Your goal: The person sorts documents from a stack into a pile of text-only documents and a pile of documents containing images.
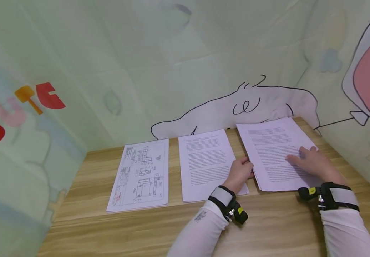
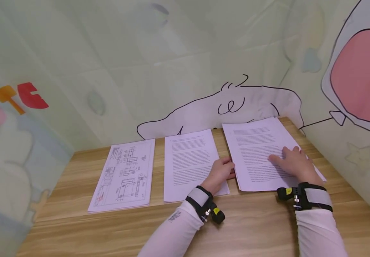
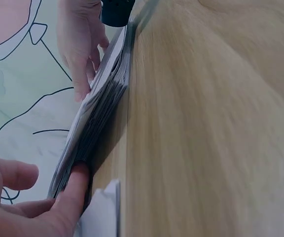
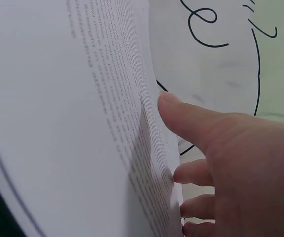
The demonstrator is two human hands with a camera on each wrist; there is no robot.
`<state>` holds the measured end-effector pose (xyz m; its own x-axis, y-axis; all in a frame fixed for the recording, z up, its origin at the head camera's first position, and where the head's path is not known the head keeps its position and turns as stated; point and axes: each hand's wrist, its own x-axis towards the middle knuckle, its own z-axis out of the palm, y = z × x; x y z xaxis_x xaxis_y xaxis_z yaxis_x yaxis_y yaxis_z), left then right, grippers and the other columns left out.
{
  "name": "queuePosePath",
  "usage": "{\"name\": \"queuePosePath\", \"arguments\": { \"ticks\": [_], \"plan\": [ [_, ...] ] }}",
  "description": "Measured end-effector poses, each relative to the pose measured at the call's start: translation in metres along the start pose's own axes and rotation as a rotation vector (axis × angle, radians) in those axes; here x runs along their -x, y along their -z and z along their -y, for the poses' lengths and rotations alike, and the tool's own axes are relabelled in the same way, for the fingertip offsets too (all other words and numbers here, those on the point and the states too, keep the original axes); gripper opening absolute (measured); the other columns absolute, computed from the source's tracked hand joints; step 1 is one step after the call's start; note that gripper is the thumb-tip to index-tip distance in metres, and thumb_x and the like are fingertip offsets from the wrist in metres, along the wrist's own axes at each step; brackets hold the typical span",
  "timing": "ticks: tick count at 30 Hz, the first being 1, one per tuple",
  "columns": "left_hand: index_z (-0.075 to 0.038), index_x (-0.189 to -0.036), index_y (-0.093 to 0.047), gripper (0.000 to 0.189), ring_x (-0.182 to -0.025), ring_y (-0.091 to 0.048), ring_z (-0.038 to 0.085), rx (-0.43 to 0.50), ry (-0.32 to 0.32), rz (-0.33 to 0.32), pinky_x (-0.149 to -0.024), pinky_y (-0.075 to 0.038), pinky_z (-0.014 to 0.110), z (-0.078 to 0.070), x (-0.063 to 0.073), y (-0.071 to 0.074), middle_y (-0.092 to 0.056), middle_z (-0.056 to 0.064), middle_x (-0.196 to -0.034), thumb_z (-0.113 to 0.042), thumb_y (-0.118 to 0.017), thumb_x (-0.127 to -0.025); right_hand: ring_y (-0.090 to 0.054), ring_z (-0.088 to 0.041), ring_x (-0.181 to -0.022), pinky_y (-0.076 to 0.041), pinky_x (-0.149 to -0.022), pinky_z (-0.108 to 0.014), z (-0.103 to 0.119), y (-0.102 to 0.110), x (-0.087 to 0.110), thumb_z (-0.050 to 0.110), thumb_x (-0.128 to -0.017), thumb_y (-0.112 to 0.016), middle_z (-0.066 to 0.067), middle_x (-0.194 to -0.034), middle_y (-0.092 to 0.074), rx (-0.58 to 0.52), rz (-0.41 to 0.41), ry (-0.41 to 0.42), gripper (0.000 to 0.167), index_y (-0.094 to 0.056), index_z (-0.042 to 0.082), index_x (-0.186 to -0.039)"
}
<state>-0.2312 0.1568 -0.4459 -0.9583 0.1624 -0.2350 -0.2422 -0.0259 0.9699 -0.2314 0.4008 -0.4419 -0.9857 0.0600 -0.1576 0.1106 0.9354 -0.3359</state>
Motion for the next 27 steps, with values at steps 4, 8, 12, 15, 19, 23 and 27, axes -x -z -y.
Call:
{"name": "queuePosePath", "arguments": {
  "ticks": [4,8,12,15,19,23,27],
  "plan": [
    [-0.002,-0.116,-0.060,0.032,-0.077,-0.062,0.016,-0.013,0.013,0.009,-0.072,-0.052,0.034,-0.002,0.001,0.004,-0.064,0.004,-0.087,-0.005,-0.053,-0.085,-0.025,-0.060,-0.106,-0.026,-0.081,-0.070,0.005,-0.001,-0.003,0.068,-0.083,-0.037,-0.049,-0.117,-0.024,0.013,-0.026,0.010,0.100,-0.026,-0.021,-0.128],
    [-0.002,-0.117,-0.060,0.032,-0.075,-0.060,0.014,-0.029,0.031,0.012,-0.072,-0.052,0.033,-0.003,0.002,0.007,-0.062,0.003,-0.085,-0.007,-0.054,-0.086,-0.014,-0.062,-0.112,-0.016,-0.083,-0.072,0.014,-0.004,-0.003,0.069,-0.082,-0.038,-0.051,-0.121,-0.016,0.002,0.015,0.012,0.103,-0.021,-0.019,-0.131],
    [-0.001,-0.115,-0.060,0.031,-0.072,-0.059,0.014,-0.021,0.042,0.001,-0.071,-0.052,0.034,-0.002,0.000,0.011,-0.061,0.003,-0.081,-0.007,-0.054,-0.085,-0.005,-0.062,-0.116,-0.009,-0.087,-0.073,0.024,-0.008,-0.003,0.072,-0.079,-0.038,-0.051,-0.125,-0.006,-0.017,0.045,0.002,0.107,-0.017,-0.018,-0.133],
    [-0.001,-0.116,-0.059,0.033,-0.074,-0.060,0.016,-0.010,0.036,-0.010,-0.071,-0.052,0.034,-0.002,-0.001,0.016,-0.061,0.004,-0.083,-0.007,-0.055,-0.085,-0.009,-0.061,-0.115,-0.010,-0.086,-0.072,0.031,-0.011,-0.003,0.071,-0.080,-0.038,-0.050,-0.123,-0.011,-0.005,0.033,0.019,0.106,-0.018,-0.017,-0.134],
    [-0.001,-0.121,-0.056,0.037,-0.081,-0.061,0.017,-0.030,0.020,-0.023,-0.073,-0.051,0.034,-0.002,-0.002,0.028,-0.062,0.006,-0.093,-0.008,-0.055,-0.085,-0.018,-0.057,-0.110,-0.016,-0.083,-0.071,0.042,-0.015,-0.004,0.069,-0.081,-0.039,-0.047,-0.119,-0.020,0.023,0.009,0.067,0.103,-0.021,-0.017,-0.133],
    [-0.003,-0.123,-0.054,0.039,-0.083,-0.060,0.014,-0.067,0.004,-0.036,-0.073,-0.050,0.032,-0.001,-0.004,0.042,-0.062,0.004,-0.099,-0.012,-0.055,-0.085,-0.019,-0.060,-0.113,-0.018,-0.085,-0.072,0.058,-0.020,-0.006,0.067,-0.083,-0.039,-0.048,-0.124,-0.020,0.035,0.004,0.115,0.099,-0.023,-0.016,-0.134],
    [-0.005,-0.121,-0.054,0.036,-0.084,-0.059,0.015,-0.028,-0.017,-0.024,-0.072,-0.048,0.032,0.002,-0.008,0.056,-0.062,0.003,-0.096,-0.013,-0.053,-0.086,-0.017,-0.062,-0.116,-0.021,-0.088,-0.071,0.075,-0.027,-0.006,0.068,-0.082,-0.039,-0.048,-0.128,-0.018,0.029,0.009,0.148,0.099,-0.024,-0.013,-0.135]
  ]
}}
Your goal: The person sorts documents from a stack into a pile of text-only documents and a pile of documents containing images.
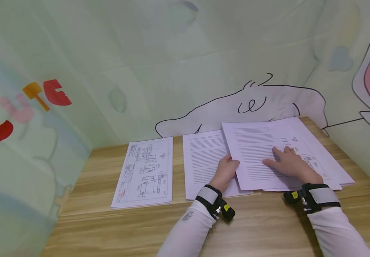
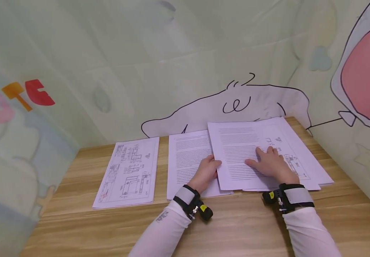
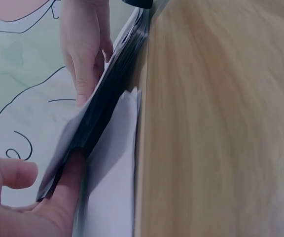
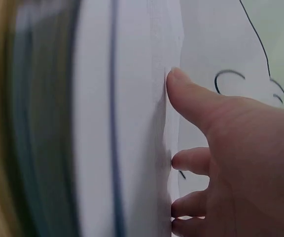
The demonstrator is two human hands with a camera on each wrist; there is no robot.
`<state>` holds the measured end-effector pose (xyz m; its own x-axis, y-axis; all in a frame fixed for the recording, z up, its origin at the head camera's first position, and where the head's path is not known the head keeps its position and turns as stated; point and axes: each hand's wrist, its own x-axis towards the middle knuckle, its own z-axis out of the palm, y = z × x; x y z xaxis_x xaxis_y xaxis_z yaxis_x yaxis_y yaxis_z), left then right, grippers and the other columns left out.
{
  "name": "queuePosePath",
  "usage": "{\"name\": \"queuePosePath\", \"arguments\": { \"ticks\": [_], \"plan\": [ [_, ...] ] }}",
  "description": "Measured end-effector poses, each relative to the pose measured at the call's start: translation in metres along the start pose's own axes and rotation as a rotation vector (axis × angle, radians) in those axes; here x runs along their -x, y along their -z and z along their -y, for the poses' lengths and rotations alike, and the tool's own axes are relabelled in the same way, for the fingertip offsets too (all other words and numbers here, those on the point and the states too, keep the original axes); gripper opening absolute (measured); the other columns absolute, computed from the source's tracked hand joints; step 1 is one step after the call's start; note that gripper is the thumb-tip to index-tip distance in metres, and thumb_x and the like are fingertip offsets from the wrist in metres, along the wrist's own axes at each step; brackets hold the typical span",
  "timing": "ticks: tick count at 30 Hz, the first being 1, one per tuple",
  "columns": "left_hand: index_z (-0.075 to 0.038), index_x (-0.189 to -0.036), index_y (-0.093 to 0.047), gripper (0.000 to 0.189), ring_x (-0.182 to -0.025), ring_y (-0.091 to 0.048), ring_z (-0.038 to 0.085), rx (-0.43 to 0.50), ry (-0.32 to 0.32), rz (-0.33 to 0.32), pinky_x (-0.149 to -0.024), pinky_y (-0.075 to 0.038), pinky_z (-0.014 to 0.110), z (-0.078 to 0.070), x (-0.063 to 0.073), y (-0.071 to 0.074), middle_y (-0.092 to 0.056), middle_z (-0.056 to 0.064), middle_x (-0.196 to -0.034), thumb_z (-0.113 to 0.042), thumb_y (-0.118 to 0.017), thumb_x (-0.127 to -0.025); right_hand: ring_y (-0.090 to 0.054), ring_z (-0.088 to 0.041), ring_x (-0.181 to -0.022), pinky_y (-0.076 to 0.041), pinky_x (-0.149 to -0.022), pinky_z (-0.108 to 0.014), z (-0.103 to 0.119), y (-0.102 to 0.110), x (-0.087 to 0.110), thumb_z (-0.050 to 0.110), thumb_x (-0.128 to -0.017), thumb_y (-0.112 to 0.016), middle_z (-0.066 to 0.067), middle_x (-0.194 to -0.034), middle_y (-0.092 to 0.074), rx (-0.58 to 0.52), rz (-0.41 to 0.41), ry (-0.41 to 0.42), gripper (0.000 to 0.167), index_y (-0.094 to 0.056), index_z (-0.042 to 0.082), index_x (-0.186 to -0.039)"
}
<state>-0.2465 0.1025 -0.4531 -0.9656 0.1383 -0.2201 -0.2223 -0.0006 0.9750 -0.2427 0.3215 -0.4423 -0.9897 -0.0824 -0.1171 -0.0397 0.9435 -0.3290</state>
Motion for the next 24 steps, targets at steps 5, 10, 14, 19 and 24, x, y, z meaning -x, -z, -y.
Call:
{"name": "queuePosePath", "arguments": {
  "ticks": [5,10,14,19,24],
  "plan": [
    [-0.009,-0.120,-0.053,0.035,-0.088,-0.057,0.014,0.036,0.017,-0.015,-0.077,-0.045,0.032,0.003,-0.003,0.016,-0.060,0.001,-0.097,-0.014,-0.053,-0.085,-0.018,-0.061,-0.118,-0.025,-0.088,-0.069,0.024,-0.008,-0.001,0.069,-0.081,-0.041,-0.046,-0.130,-0.021,-0.015,-0.025,0.048,0.097,-0.027,-0.009,-0.137],
    [-0.008,-0.122,-0.049,0.038,-0.096,-0.055,0.016,0.037,0.058,-0.059,-0.085,-0.043,0.035,0.005,-0.006,0.029,-0.057,0.003,-0.105,-0.014,-0.053,-0.086,-0.016,-0.057,-0.123,-0.022,-0.091,-0.068,0.048,-0.017,0.000,0.067,-0.082,-0.043,-0.042,-0.134,-0.021,-0.045,-0.024,0.076,0.093,-0.028,-0.005,-0.139],
    [-0.010,-0.129,-0.046,0.043,-0.100,-0.052,0.016,0.011,0.053,-0.087,-0.089,-0.039,0.036,0.005,-0.006,0.041,-0.055,0.003,-0.112,-0.011,-0.050,-0.086,-0.012,-0.057,-0.125,-0.017,-0.094,-0.068,0.061,-0.021,-0.001,0.067,-0.081,-0.043,-0.039,-0.138,-0.018,-0.094,-0.014,0.100,0.092,-0.027,-0.002,-0.140],
    [-0.018,-0.133,-0.042,0.044,-0.108,-0.048,0.017,-0.002,0.050,-0.079,-0.095,-0.034,0.038,0.002,-0.002,0.066,-0.053,0.000,-0.117,-0.014,-0.048,-0.089,-0.013,-0.050,-0.129,-0.015,-0.100,-0.062,0.070,-0.017,-0.004,0.063,-0.085,-0.041,-0.033,-0.143,-0.016,-0.257,-0.050,0.086,0.090,-0.016,0.001,-0.144],
    [-0.017,-0.135,-0.039,0.045,-0.114,-0.045,0.018,0.017,0.043,-0.090,-0.099,-0.031,0.040,-0.004,0.007,0.100,-0.052,0.001,-0.121,-0.018,-0.048,-0.091,-0.016,-0.047,-0.130,-0.020,-0.100,-0.059,0.081,-0.010,-0.010,0.060,-0.088,-0.038,-0.028,-0.147,-0.010,-0.503,-0.102,0.006,0.085,0.001,0.012,-0.146]
  ]
}}
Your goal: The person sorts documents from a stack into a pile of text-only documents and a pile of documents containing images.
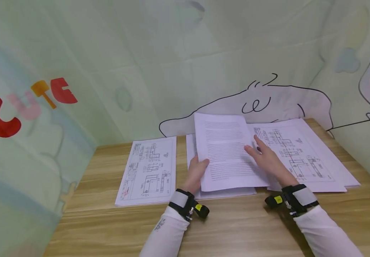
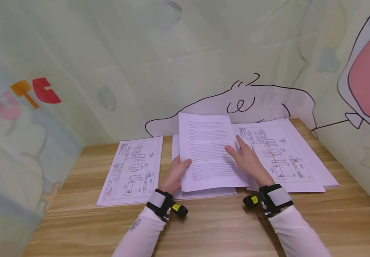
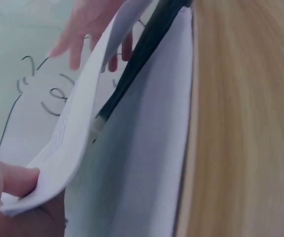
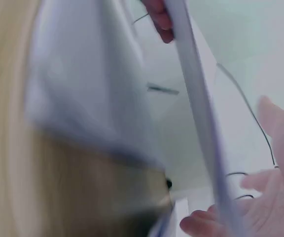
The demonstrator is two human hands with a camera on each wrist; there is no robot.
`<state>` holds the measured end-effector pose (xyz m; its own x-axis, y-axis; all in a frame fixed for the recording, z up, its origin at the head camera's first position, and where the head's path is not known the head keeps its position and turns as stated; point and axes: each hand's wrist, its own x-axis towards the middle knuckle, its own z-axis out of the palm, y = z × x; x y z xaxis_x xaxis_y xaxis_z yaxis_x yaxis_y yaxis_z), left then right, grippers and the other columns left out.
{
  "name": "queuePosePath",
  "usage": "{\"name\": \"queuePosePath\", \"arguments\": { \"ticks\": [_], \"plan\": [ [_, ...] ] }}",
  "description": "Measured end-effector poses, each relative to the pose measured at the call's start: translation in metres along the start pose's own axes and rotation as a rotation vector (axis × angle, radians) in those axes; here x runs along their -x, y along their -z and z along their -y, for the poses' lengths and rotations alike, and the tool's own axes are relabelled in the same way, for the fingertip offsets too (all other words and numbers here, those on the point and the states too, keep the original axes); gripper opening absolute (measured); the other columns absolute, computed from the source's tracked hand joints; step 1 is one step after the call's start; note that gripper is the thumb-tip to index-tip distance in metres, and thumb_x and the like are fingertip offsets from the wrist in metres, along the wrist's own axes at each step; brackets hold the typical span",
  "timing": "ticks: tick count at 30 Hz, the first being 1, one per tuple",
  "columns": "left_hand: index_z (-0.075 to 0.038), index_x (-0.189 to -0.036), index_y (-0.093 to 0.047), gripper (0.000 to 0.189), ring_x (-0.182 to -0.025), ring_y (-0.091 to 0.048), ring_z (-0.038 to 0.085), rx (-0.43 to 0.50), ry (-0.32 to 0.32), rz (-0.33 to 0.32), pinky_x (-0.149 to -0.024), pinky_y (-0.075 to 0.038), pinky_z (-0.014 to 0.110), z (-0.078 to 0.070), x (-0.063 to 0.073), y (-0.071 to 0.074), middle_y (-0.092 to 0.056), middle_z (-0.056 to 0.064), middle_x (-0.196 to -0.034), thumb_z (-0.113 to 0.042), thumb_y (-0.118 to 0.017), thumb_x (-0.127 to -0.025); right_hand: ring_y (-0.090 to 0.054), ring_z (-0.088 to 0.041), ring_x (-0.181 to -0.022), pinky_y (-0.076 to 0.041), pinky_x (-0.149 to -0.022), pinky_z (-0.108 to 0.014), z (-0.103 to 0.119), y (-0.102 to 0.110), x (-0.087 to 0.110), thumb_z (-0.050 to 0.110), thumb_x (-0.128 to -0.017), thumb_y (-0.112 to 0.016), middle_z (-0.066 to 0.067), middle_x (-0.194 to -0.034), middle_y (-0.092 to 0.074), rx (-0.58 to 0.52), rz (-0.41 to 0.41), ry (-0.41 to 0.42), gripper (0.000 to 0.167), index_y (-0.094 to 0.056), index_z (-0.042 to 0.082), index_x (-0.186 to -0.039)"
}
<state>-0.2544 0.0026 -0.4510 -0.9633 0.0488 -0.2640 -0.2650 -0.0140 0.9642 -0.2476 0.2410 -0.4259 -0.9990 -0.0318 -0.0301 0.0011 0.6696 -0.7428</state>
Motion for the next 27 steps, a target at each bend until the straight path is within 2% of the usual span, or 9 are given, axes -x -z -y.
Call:
{"name": "queuePosePath", "arguments": {
  "ticks": [4,6,8,11,14,17,21,23,27],
  "plan": [
    [-0.014,-0.135,-0.039,0.044,-0.111,-0.048,0.020,0.041,-0.012,0.006,-0.096,-0.034,0.039,-0.006,0.008,0.021,-0.053,0.003,-0.118,-0.019,-0.048,-0.092,-0.010,-0.042,-0.134,-0.014,-0.103,-0.057,0.011,-0.005,-0.002,0.065,-0.086,-0.034,-0.022,-0.149,-0.005,-0.239,0.024,-0.115,0.087,0.008,0.018,-0.145],
    [-0.017,-0.134,-0.039,0.042,-0.108,-0.050,0.019,0.061,-0.008,0.022,-0.093,-0.036,0.037,-0.010,0.012,0.027,-0.055,0.002,-0.116,-0.020,-0.048,-0.093,-0.021,-0.039,-0.132,-0.022,-0.103,-0.053,0.017,-0.010,-0.002,0.071,-0.082,-0.033,-0.021,-0.147,-0.017,-0.389,0.070,-0.189,0.090,0.006,0.020,-0.146],
    [-0.021,-0.133,-0.040,0.040,-0.106,-0.052,0.017,0.081,-0.011,0.039,-0.089,-0.037,0.035,-0.013,0.015,0.031,-0.056,0.001,-0.114,-0.020,-0.047,-0.093,-0.038,-0.033,-0.124,-0.034,-0.097,-0.045,0.022,-0.014,-0.001,0.072,-0.079,-0.035,-0.019,-0.140,-0.033,-0.548,0.126,-0.257,0.091,-0.004,0.021,-0.147],
    [-0.025,-0.132,-0.040,0.039,-0.106,-0.052,0.015,0.082,-0.034,0.064,-0.089,-0.037,0.035,-0.015,0.019,0.037,-0.056,-0.001,-0.115,-0.020,-0.046,-0.094,-0.058,-0.023,-0.099,-0.048,-0.078,-0.034,0.026,-0.019,0.001,0.062,-0.084,-0.045,-0.012,-0.120,-0.052,-0.755,0.196,-0.305,0.078,-0.020,0.019,-0.145],
    [-0.026,-0.133,-0.039,0.041,-0.109,-0.050,0.014,0.030,-0.083,0.083,-0.093,-0.035,0.036,-0.013,0.020,0.043,-0.054,-0.003,-0.118,-0.018,-0.044,-0.094,-0.061,-0.020,-0.093,-0.050,-0.075,-0.032,0.030,-0.023,0.003,0.037,-0.092,-0.050,-0.011,-0.117,-0.054,-0.823,0.225,-0.261,0.060,-0.026,0.012,-0.142],
    [-0.024,-0.133,-0.041,0.039,-0.107,-0.051,0.012,-0.095,-0.133,0.070,-0.094,-0.036,0.036,-0.010,0.021,0.048,-0.054,-0.004,-0.117,-0.018,-0.044,-0.094,-0.058,-0.021,-0.096,-0.048,-0.077,-0.031,0.033,-0.026,0.004,0.022,-0.095,-0.046,-0.013,-0.121,-0.051,-0.758,0.203,-0.192,0.055,-0.024,0.011,-0.143],
    [-0.020,-0.129,-0.046,0.036,-0.098,-0.056,0.012,-0.252,-0.175,0.043,-0.087,-0.042,0.034,-0.008,0.020,0.055,-0.058,-0.003,-0.110,-0.020,-0.047,-0.093,-0.053,-0.026,-0.101,-0.044,-0.081,-0.032,0.034,-0.032,0.002,0.018,-0.095,-0.042,-0.016,-0.126,-0.047,-0.575,0.137,-0.120,0.052,-0.024,0.006,-0.143],
    [-0.019,-0.128,-0.047,0.036,-0.093,-0.057,0.012,-0.305,-0.170,0.038,-0.082,-0.045,0.033,-0.008,0.019,0.057,-0.059,-0.003,-0.107,-0.021,-0.050,-0.092,-0.052,-0.026,-0.102,-0.043,-0.083,-0.034,0.032,-0.036,-0.001,0.018,-0.096,-0.042,-0.016,-0.124,-0.049,-0.462,0.095,-0.095,0.049,-0.029,0.004,-0.141],
    [-0.012,-0.121,-0.053,0.033,-0.082,-0.060,0.015,-0.353,-0.129,0.044,-0.071,-0.049,0.030,-0.009,0.016,0.059,-0.061,0.002,-0.097,-0.019,-0.056,-0.088,-0.051,-0.028,-0.098,-0.042,-0.085,-0.039,0.025,-0.040,-0.005,0.019,-0.094,-0.048,-0.018,-0.117,-0.054,-0.231,0.006,-0.038,0.043,-0.042,-0.001,-0.132]
  ]
}}
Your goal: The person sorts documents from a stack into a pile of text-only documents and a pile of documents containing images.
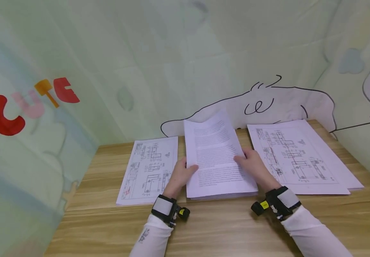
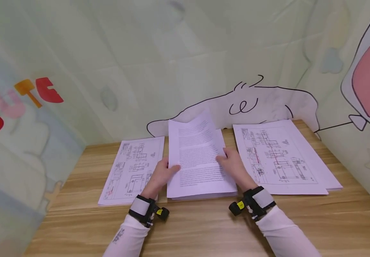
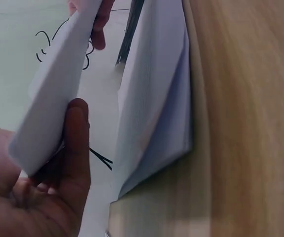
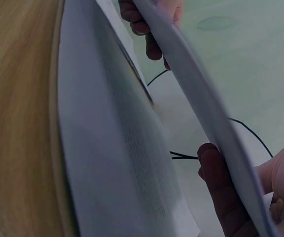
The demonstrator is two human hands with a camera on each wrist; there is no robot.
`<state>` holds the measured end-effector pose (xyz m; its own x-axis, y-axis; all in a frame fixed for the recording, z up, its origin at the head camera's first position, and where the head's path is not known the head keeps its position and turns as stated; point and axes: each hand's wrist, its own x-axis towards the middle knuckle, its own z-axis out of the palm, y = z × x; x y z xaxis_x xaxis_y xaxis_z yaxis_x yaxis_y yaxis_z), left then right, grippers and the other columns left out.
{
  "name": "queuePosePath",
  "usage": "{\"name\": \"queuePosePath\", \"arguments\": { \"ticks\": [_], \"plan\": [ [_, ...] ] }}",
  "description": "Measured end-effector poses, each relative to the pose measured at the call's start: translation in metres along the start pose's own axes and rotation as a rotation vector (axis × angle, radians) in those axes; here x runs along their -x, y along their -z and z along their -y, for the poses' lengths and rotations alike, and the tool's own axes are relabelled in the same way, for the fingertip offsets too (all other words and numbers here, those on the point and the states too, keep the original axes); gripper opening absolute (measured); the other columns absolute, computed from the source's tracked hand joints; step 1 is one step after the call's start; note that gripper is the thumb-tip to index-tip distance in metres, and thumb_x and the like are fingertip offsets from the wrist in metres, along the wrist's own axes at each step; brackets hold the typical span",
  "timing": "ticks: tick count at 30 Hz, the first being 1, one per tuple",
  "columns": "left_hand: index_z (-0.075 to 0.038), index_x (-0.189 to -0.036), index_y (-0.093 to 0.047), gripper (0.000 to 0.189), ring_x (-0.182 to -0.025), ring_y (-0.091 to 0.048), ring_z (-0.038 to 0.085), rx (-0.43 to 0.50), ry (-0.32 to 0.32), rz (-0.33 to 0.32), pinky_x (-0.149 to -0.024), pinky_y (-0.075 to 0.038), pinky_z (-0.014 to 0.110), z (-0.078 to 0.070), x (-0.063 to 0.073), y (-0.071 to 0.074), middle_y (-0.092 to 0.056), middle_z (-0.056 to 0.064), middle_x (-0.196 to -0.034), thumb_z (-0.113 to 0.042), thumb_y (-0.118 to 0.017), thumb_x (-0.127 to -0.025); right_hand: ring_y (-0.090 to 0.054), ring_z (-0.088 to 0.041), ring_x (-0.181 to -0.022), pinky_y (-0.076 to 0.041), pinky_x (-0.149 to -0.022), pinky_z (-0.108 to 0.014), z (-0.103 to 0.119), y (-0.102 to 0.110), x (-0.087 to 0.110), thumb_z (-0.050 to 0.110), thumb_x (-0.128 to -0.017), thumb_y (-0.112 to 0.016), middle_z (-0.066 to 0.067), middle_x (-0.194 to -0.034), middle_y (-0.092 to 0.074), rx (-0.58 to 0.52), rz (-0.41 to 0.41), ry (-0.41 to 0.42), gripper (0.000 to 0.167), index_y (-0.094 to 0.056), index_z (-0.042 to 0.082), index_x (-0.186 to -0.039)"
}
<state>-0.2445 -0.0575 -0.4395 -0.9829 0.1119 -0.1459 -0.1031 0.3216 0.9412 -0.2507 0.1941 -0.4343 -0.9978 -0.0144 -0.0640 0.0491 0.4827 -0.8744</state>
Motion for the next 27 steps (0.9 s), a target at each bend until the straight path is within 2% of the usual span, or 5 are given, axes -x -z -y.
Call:
{"name": "queuePosePath", "arguments": {
  "ticks": [8,12,17,24,27],
  "plan": [
    [-0.005,-0.118,-0.057,0.037,-0.073,-0.059,0.014,-0.095,0.053,0.009,-0.061,-0.046,0.024,0.0078,-0.0099,0.0016,-0.063,0.003,-0.088,-0.008,-0.055,-0.082,-0.047,-0.043,-0.113,-0.042,-0.088,-0.050,-0.0070,-0.0037,0.0002,0.013,-0.090,-0.052,-0.033,-0.125,-0.045,0.243,-0.076,0.070,0.051,-0.037,-0.014,-0.130],
    [-0.003,-0.125,-0.053,0.045,-0.069,-0.057,0.013,-0.117,0.066,-0.016,-0.055,-0.044,0.023,0.0081,-0.0108,0.0021,-0.061,0.004,-0.085,-0.003,-0.054,-0.079,-0.058,-0.036,-0.094,-0.049,-0.070,-0.039,-0.0088,-0.0065,-0.0001,0.005,-0.086,-0.052,-0.034,-0.121,-0.048,0.300,-0.104,0.099,0.050,-0.036,-0.013,-0.131],
    [-0.002,-0.122,-0.055,0.043,-0.066,-0.058,0.015,-0.157,0.064,-0.035,-0.054,-0.046,0.024,0.0028,-0.0100,0.0057,-0.062,0.005,-0.082,-0.003,-0.056,-0.079,-0.060,-0.028,-0.073,-0.042,-0.050,-0.028,-0.0089,-0.0077,-0.0036,0.002,-0.083,-0.055,-0.034,-0.118,-0.050,0.359,-0.121,0.129,0.058,-0.032,-0.010,-0.135],
    [-0.002,-0.115,-0.060,0.038,-0.058,-0.057,0.014,-0.301,0.018,-0.041,-0.049,-0.043,0.022,0.0026,-0.0084,0.0078,-0.060,0.004,-0.072,-0.005,-0.062,-0.077,-0.049,-0.043,-0.109,-0.047,-0.075,-0.044,-0.0101,-0.0037,-0.0008,-0.004,-0.079,-0.058,-0.033,-0.130,-0.039,0.389,-0.091,0.156,0.064,-0.030,-0.008,-0.137],
    [-0.003,-0.093,-0.065,0.018,-0.054,-0.052,0.013,-0.413,-0.003,-0.058,-0.046,-0.038,0.023,0.0025,-0.0078,0.0079,-0.055,0.002,-0.064,-0.007,-0.065,-0.075,-0.039,-0.046,-0.119,-0.041,-0.088,-0.052,-0.0110,-0.0024,-0.0011,-0.003,-0.080,-0.058,-0.031,-0.134,-0.036,0.400,-0.084,0.181,0.061,-0.034,-0.005,-0.136]
  ]
}}
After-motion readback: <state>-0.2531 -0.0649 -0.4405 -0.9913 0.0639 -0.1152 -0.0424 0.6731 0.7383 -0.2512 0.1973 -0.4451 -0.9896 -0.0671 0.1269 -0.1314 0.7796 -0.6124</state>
